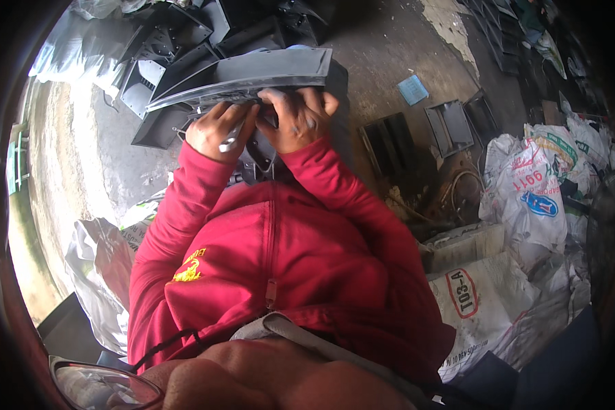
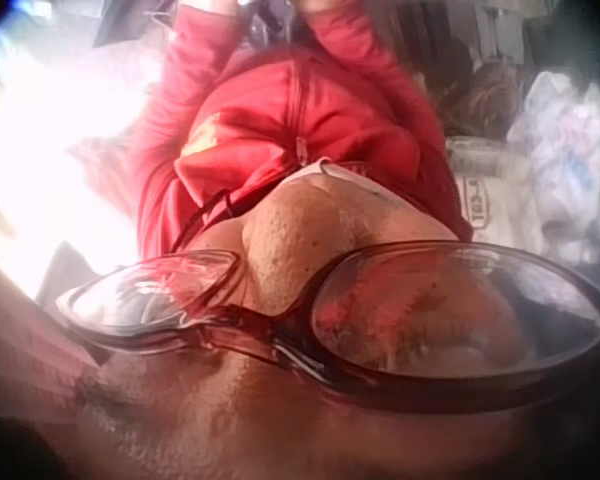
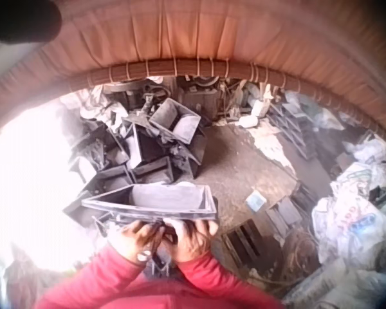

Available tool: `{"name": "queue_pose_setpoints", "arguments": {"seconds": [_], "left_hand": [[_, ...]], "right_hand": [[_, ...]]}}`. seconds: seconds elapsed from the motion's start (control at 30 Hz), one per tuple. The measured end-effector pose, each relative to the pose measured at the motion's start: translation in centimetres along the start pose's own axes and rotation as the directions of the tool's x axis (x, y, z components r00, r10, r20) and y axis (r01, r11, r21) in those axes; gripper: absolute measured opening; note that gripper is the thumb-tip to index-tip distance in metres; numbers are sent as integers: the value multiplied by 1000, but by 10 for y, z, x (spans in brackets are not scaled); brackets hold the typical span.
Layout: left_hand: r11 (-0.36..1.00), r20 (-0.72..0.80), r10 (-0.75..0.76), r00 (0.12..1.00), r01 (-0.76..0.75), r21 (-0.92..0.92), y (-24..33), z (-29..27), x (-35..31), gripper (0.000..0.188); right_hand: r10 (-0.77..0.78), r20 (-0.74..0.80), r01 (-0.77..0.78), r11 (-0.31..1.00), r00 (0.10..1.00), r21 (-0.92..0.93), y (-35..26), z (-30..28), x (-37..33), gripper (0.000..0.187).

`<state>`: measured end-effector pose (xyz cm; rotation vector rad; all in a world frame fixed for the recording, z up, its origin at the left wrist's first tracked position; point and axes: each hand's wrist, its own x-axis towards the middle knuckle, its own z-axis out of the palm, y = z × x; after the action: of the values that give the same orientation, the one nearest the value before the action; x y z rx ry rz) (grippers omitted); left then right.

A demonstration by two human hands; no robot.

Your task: The person assembles a metal electronic chassis using a wrench. They tighten bolts on the chassis, reposition the unit, and continue fastening components together.

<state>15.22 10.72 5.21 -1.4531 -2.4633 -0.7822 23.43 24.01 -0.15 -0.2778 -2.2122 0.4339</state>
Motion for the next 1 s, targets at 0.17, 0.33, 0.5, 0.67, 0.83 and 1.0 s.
{"name": "queue_pose_setpoints", "arguments": {"seconds": [0.17, 0.33, 0.5, 0.67, 0.83, 1.0], "left_hand": [[966, 392, -26, 920, -77, 245, 19, 5, 28, 19], [981, 185, 143, 972, -164, 104, -13, 5, 19, 19], [977, -63, 182, 981, -188, -100, -35, 15, -5, 23], [773, 115, -261, 959, 278, -570, -31, 17, -18, 15], [660, 224, -271, 936, 350, -664, -41, 18, -21, 31], [435, 341, -338, 877, 467, -770, -43, 17, -23, 35]], "right_hand": [[24, -68, -21, 999, 997, 35, 6, 7, -3, 39], [21, 15, -21, 1000, 1000, -5, 9, -2, -5, 40], [-19, -47, 18, 999, 999, -37, 9, 9, -8, 38], [-10, -29, 10, 1000, 1000, -29, 8, 8, -9, 39], [-25, 7, 26, 994, 1000, -102, 7, 5, -8, 43], [-45, 1, 44, 992, 999, -115, 7, 6, -8, 43]]}}
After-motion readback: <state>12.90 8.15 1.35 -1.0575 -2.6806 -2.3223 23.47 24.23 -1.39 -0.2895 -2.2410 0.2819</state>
